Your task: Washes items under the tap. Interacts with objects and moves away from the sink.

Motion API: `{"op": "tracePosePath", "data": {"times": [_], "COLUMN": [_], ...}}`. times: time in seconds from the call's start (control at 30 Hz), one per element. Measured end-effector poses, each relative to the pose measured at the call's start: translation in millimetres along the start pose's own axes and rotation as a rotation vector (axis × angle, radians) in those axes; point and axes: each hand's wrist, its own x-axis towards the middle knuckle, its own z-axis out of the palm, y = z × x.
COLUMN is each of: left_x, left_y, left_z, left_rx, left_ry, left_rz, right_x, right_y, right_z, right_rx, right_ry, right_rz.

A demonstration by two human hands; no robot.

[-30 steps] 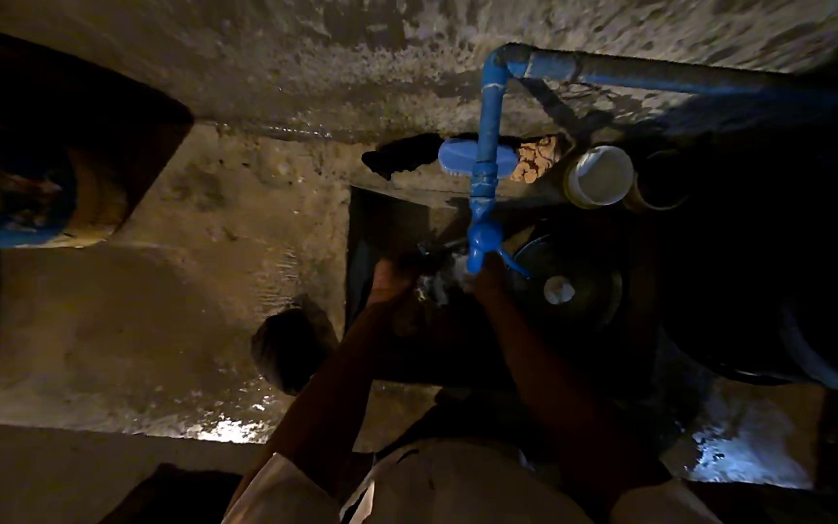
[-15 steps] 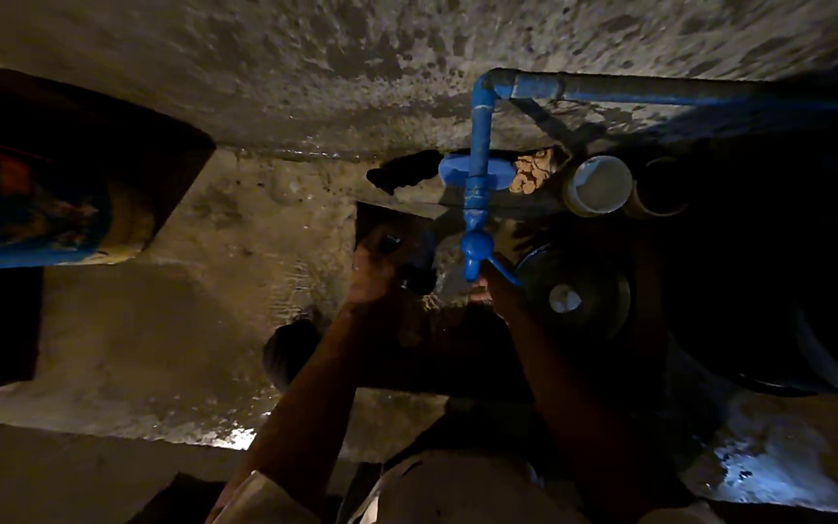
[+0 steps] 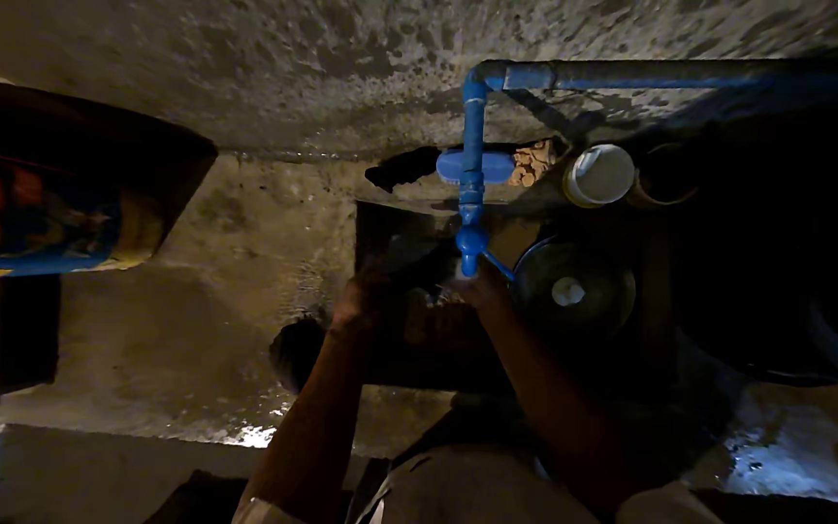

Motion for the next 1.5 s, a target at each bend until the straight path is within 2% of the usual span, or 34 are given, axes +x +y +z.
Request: {"op": "tracePosePath", "data": {"times": [0.07, 0.13, 0.17, 0.2, 0.27, 0.33, 0.37, 0.4, 0.43, 0.5, 0.53, 0.6, 0.67, 0.73, 0.8, 0.83, 0.93, 0.97, 1.03, 1.13, 1.17, 1.27, 1.33, 1.4, 1.5], "left_x": [11.7, 17.3, 15.8, 11.3, -2.0, -15.1, -20.2, -21.7, -21.2, -19.7, -20.5, -23.7, -22.3, -16.1, -20.9, -27.0, -19.7, -21.6, -26.2, -20.6, -18.5, -20.3, -14.1, -10.5, -15.1], "left_y": [-13.5, -23.1, -23.7, -22.1, -17.8, -15.1, -16.2, -19.9, -26.5, -28.0, -17.8, -10.9, -28.9, -18.7, 4.9, 0.4, -8.6, -0.8, 10.3, -10.7, -4.9, 2.4, -2.4, 2.6, -6.1], "left_z": [-1.4, 0.6, 6.2, 12.0, 17.6, 22.0, 25.9, 30.4, 32.5, 36.9, 41.2, 39.7, 31.9, 42.3, 46.8, 41.0, 39.9, 44.8, 46.4, 43.5, 50.6, 45.2, 34.7, 41.1, 51.6], "left_rx": [-0.135, -0.069, 0.072, 0.261, 0.563, 0.647, 0.661, 0.685, 0.726, 0.802, 0.796, 0.749, 0.799, 0.875, 0.863, 0.839, 0.871, 0.883, 0.849, 0.906, 0.937, 0.874, 0.863, 0.949, 1.11], "left_ry": [-0.077, -0.144, -0.104, -0.061, 0.002, 0.031, 0.043, 0.067, 0.081, 0.052, 0.031, 0.027, 0.026, -0.018, 0.009, 0.026, -0.002, -0.032, -0.057, -0.045, -0.066, -0.149, -0.318, -0.441, -0.416], "left_rz": [-0.261, -0.375, -0.336, -0.227, 0.107, 0.43, 0.519, 0.538, 0.481, 0.396, 0.431, 0.488, 0.354, 0.274, 0.414, 0.435, 0.325, 0.331, 0.428, 0.286, 0.267, 0.389, 0.318, 0.265, 0.35], "right_x": [-4.3, -11.6, -18.3, -27.2, -43.2, -60.1, -65.8, -65.0, -61.9, -57.4, -56.6, -63.3, -65.2, -55.9, -55.0, -62.2, -53.9, -52.0, -55.8, -52.3, -45.4, -54.0, -61.8, -59.6, -66.1], "right_y": [-4.5, -8.3, -12.5, -19.8, -34.2, -41.0, -36.4, -26.3, -13.8, -13.0, -27.8, -43.6, -19.0, -21.9, -36.5, -31.2, -19.2, -27.2, -46.4, -29.6, -33.5, -46.2, -45.8, -52.4, -51.2], "right_z": [0.8, -0.6, -2.3, -4.2, -6.5, -4.4, -3.1, -2.3, -2.8, -1.9, 2.6, 9.0, -0.1, -0.5, 16.0, 16.1, 9.8, 12.9, 23.0, 2.8, 2.2, 20.7, 25.7, 25.5, 0.7], "right_rx": [-0.033, -0.202, -0.359, -0.557, -0.898, -0.972, -0.961, -0.97, -1.021, -1.15, -1.178, -1.112, -1.102, -1.167, -1.176, -1.207, -1.302, -1.302, -1.224, -1.189, -1.219, -1.236, -1.195, -1.177, -1.05], "right_ry": [0.06, 0.103, 0.103, 0.099, 0.113, 0.193, 0.239, 0.273, 0.261, 0.16, 0.141, 0.17, 0.193, 0.134, 0.142, 0.151, 0.078, 0.067, 0.121, 0.044, 0.006, 0.001, -0.041, -0.135, -0.142], "right_rz": [-0.011, -0.049, -0.082, -0.112, -0.158, -0.308, -0.401, -0.473, -0.455, -0.26, -0.247, -0.342, -0.373, -0.32, -0.449, -0.455, -0.29, -0.287, -0.413, -0.343, -0.34, -0.335, -0.313, -0.262, -0.284]}}
